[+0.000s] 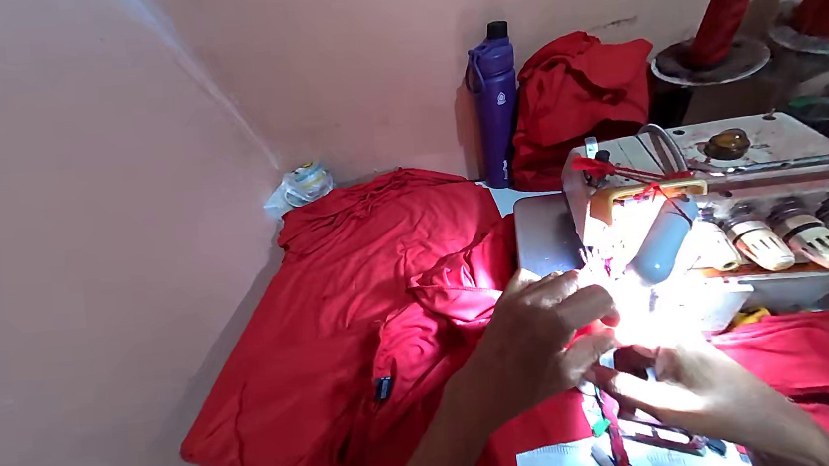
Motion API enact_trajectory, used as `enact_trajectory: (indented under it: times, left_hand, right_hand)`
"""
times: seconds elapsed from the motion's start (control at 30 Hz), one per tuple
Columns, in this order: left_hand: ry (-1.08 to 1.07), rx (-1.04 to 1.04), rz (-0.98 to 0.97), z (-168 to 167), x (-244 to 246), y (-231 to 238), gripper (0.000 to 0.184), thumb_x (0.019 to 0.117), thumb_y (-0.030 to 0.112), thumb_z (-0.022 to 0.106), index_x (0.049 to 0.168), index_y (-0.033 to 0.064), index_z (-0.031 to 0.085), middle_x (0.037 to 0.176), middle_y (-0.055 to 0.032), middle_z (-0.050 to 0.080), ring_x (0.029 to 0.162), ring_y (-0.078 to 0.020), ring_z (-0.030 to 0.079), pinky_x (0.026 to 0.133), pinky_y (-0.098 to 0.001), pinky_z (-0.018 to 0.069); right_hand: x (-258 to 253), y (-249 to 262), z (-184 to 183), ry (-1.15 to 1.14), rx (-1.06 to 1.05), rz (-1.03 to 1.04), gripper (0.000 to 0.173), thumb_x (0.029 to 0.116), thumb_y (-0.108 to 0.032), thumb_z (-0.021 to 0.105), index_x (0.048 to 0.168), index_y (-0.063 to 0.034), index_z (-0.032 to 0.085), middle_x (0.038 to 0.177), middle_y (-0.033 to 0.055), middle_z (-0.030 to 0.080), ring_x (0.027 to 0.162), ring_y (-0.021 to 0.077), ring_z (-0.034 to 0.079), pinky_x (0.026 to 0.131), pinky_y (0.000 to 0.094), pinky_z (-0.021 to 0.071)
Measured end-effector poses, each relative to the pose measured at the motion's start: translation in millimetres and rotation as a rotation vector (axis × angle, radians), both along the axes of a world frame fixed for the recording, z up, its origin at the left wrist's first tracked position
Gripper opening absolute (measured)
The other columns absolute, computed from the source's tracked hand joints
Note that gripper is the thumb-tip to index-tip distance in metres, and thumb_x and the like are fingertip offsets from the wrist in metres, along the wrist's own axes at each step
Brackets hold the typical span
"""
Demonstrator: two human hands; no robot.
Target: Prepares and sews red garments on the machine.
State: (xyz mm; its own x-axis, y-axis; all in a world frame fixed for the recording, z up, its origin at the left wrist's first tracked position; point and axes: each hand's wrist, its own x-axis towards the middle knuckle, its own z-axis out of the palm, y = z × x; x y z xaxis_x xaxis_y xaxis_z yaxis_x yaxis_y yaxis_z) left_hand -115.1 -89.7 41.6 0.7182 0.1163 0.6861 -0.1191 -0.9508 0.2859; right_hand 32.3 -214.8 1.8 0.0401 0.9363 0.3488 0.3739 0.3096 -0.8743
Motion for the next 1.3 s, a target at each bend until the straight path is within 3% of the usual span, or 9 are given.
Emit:
enact_trajectory:
  times: [0.13, 0.27, 0.33, 0.4, 0.57, 0.7, 0.83, 1.1, 1.3]
  left_hand:
    - [0.02, -0.212, -0.192, -9, 4, 0, 0.034, 0.0864, 0.029, 0.077, 0.101, -0.0014, 0.071, 0.097, -0.0127, 0.073, 0.097, -0.016, 0.068, 0.089, -0.0317, 0.0513]
    - [0.174, -0.109, -0.161, -24, 4, 2, 0.046, 0.0885, 0.053, 0.068, 0.091, 0.0076, 0.076, 0.091, -0.0094, 0.074, 0.096, -0.0204, 0.068, 0.095, -0.0394, 0.0492]
    - [0.215, -0.026, -0.101, -30, 4, 6, 0.052, 0.087, 0.058, 0.066, 0.094, 0.0073, 0.077, 0.098, -0.0114, 0.075, 0.103, -0.0237, 0.069, 0.102, -0.0423, 0.0471]
    - [0.178, 0.025, -0.065, -38, 7, 12, 0.049, 0.0888, 0.054, 0.066, 0.097, 0.0073, 0.077, 0.104, -0.012, 0.075, 0.109, -0.0252, 0.068, 0.105, -0.0434, 0.0457]
    - [0.043, -0.006, 0.001, -47, 11, 14, 0.036, 0.0905, 0.039, 0.068, 0.101, 0.0067, 0.078, 0.11, -0.0135, 0.075, 0.114, -0.0241, 0.067, 0.106, -0.0411, 0.0455]
    - [-0.079, -0.08, 0.078, -49, 7, 11, 0.034, 0.1, 0.034, 0.058, 0.098, 0.0042, 0.076, 0.105, -0.0126, 0.075, 0.112, -0.0193, 0.066, 0.109, -0.036, 0.0429]
    - [-0.147, -0.097, 0.226, -56, 6, 18, 0.021, 0.0885, 0.007, 0.059, 0.096, -0.0007, 0.077, 0.106, -0.0159, 0.074, 0.108, -0.0252, 0.068, 0.101, -0.038, 0.0488]
    - [-0.065, -0.138, 0.27, -62, 2, 14, 0.021, 0.0891, 0.008, 0.06, 0.098, 0.0013, 0.077, 0.107, -0.0136, 0.074, 0.108, -0.0257, 0.069, 0.101, -0.0448, 0.0481]
    - [-0.107, -0.142, 0.297, -69, -4, -3, 0.02, 0.0954, 0.018, 0.063, 0.095, 0.0059, 0.079, 0.103, -0.0102, 0.076, 0.105, -0.0213, 0.07, 0.097, -0.0425, 0.0489]
  right_hand:
    - [-14, -19, 2, -0.034, 0.098, -0.085, 0.022, 0.0891, -0.025, 0.07, 0.078, -0.0066, 0.063, 0.059, -0.0092, 0.052, 0.05, -0.0106, 0.044, 0.047, 0.0087, 0.0382]
    - [-34, -37, -1, -0.027, 0.086, -0.192, 0.016, 0.0895, -0.013, 0.068, 0.093, 0.0021, 0.073, 0.068, 0.0016, 0.061, 0.053, -0.0059, 0.042, 0.049, 0.0114, 0.0355]
    - [-43, -43, -15, 0.059, 0.062, -0.265, 0.017, 0.0902, -0.009, 0.068, 0.096, 0.0057, 0.074, 0.069, 0.0034, 0.063, 0.053, -0.0049, 0.043, 0.05, 0.0126, 0.037]
    - [-50, -43, -29, 0.161, 0.059, -0.315, 0.017, 0.0907, -0.005, 0.067, 0.103, 0.0057, 0.071, 0.081, 0.0007, 0.071, 0.06, -0.0081, 0.054, 0.056, 0.0106, 0.0477]
    - [-40, -18, -47, 0.276, 0.176, -0.388, 0.011, 0.0881, -0.008, 0.071, 0.096, -0.0013, 0.073, 0.085, -0.0047, 0.073, 0.069, -0.0071, 0.063, 0.064, 0.0117, 0.0544]
    - [-27, -8, -48, 0.279, 0.221, -0.283, 0.007, 0.0924, -0.016, 0.071, 0.096, -0.0108, 0.075, 0.088, -0.0097, 0.073, 0.068, -0.0089, 0.061, 0.06, 0.0095, 0.052]
    - [-31, -12, -44, 0.318, 0.156, -0.32, 0.005, 0.0893, -0.011, 0.071, 0.088, -0.0067, 0.072, 0.073, -0.0116, 0.068, 0.06, -0.0104, 0.056, 0.056, 0.0085, 0.0488]
    - [-30, -8, -45, 0.332, 0.226, -0.344, 0.003, 0.0901, -0.015, 0.071, 0.091, -0.0121, 0.073, 0.075, -0.0155, 0.067, 0.059, -0.0117, 0.054, 0.055, 0.0068, 0.0466]
    - [-34, 8, -33, 0.232, 0.156, -0.643, 0.017, 0.0892, -0.018, 0.071, 0.098, -0.0034, 0.073, 0.077, -0.0079, 0.068, 0.058, -0.0095, 0.055, 0.053, 0.0104, 0.0476]
